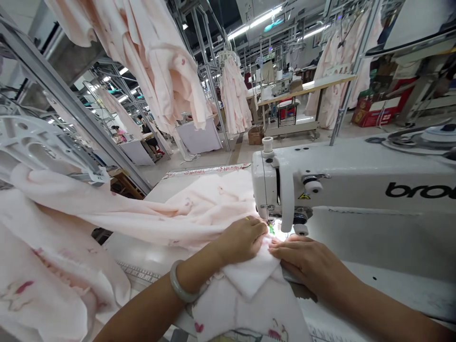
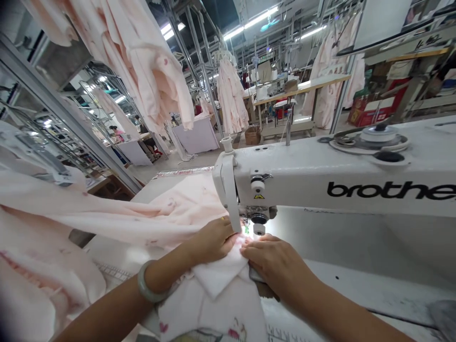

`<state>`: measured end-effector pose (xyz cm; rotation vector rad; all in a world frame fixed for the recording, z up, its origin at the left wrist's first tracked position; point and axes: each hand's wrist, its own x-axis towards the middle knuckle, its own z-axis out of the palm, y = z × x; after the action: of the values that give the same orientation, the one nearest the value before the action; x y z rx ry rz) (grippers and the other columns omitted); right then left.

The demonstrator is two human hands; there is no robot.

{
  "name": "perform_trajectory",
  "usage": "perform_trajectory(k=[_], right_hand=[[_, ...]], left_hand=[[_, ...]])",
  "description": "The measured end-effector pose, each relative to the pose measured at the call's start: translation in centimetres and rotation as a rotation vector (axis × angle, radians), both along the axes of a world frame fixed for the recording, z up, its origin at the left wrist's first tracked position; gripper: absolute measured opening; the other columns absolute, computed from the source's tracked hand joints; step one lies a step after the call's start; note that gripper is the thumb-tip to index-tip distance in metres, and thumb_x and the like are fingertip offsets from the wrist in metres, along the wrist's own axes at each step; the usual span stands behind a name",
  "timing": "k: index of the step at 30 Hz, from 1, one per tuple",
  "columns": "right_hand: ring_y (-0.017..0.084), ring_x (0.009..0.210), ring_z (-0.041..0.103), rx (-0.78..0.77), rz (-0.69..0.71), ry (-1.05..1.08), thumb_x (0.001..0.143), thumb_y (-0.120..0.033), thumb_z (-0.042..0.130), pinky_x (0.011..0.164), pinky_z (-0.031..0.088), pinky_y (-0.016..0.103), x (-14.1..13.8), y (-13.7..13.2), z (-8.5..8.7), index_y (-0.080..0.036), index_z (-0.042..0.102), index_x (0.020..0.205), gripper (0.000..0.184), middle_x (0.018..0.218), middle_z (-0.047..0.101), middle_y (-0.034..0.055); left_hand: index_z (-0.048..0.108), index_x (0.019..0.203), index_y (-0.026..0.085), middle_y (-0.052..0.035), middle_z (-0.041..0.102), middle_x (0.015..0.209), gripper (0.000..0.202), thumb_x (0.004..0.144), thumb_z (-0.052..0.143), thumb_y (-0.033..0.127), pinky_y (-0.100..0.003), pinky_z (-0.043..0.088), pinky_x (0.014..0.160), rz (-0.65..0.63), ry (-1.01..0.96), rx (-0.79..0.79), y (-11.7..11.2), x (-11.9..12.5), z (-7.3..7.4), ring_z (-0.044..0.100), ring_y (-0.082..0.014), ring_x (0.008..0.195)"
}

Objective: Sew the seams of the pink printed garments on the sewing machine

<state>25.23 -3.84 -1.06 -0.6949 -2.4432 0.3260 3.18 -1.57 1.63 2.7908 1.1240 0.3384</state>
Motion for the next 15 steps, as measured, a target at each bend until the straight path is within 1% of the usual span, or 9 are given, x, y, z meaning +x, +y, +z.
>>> perform_trajectory(k=[3,5,8,11,13,15], right_hand=[[0.02,0.078,0.072,0.031,0.01,0.03,0.102,-0.009,0.044,0.078,0.055,0.034,0.1,0.1,-0.1,-0.019,0.072,0.095,0.031,0.085,0.077,0.0033],[0.02,0.079,0.073,0.05,0.011,0.044,0.101,-0.008,0.044,0.079,0.056,0.034,0.1,0.1,-0.1,-0.02,0.072,0.095,0.032,0.087,0.078,0.0028],[0.02,0.083,0.075,0.077,-0.001,0.059,0.099,-0.005,0.042,0.079,0.057,0.033,0.1,0.2,-0.1,-0.02,0.073,0.097,0.034,0.094,0.08,0.0032],[0.02,0.088,0.076,0.101,-0.023,0.064,0.097,-0.003,0.04,0.077,0.058,0.033,0.0,0.3,0.1,-0.02,0.073,0.098,0.037,0.1,0.08,0.0045],[0.02,0.09,0.077,0.115,-0.026,0.054,0.097,-0.004,0.04,0.076,0.058,0.032,0.0,0.3,0.2,-0.02,0.073,0.098,0.037,0.102,0.08,0.0046],[0.019,0.091,0.076,0.135,-0.023,0.041,0.097,-0.004,0.039,0.078,0.058,0.032,0.2,0.3,0.2,-0.02,0.073,0.101,0.037,0.104,0.08,0.0046]], left_hand=[[0.065,0.105,0.019,-0.0097,0.071,0.11,0.019,0.098,0.048,0.015,-0.036,0.053,0.095,-0.073,-0.027,0.09,-0.5,-0.1,0.2,0.065,-0.0226,0.106],[0.068,0.107,0.019,-0.0082,0.072,0.108,0.022,0.098,0.048,0.015,-0.035,0.052,0.096,-0.098,-0.015,0.122,-0.8,-0.2,0.1,0.066,-0.0217,0.104],[0.071,0.099,0.018,-0.0069,0.073,0.096,0.019,0.093,0.053,0.013,-0.034,0.054,0.092,-0.047,0.046,0.109,-0.7,-0.1,-0.1,0.068,-0.0219,0.095],[0.072,0.094,0.018,-0.0069,0.072,0.089,0.019,0.093,0.053,0.013,-0.033,0.055,0.09,0.008,0.081,0.074,-0.1,0.3,-0.1,0.068,-0.0224,0.094],[0.072,0.096,0.017,-0.0072,0.072,0.09,0.021,0.093,0.052,0.012,-0.033,0.054,0.092,0.018,0.097,0.045,0.2,0.5,0.4,0.068,-0.0226,0.097],[0.071,0.096,0.017,-0.0076,0.072,0.093,0.021,0.093,0.052,0.011,-0.034,0.053,0.096,0.006,0.132,0.009,-0.1,0.6,1.2,0.067,-0.0228,0.1]])
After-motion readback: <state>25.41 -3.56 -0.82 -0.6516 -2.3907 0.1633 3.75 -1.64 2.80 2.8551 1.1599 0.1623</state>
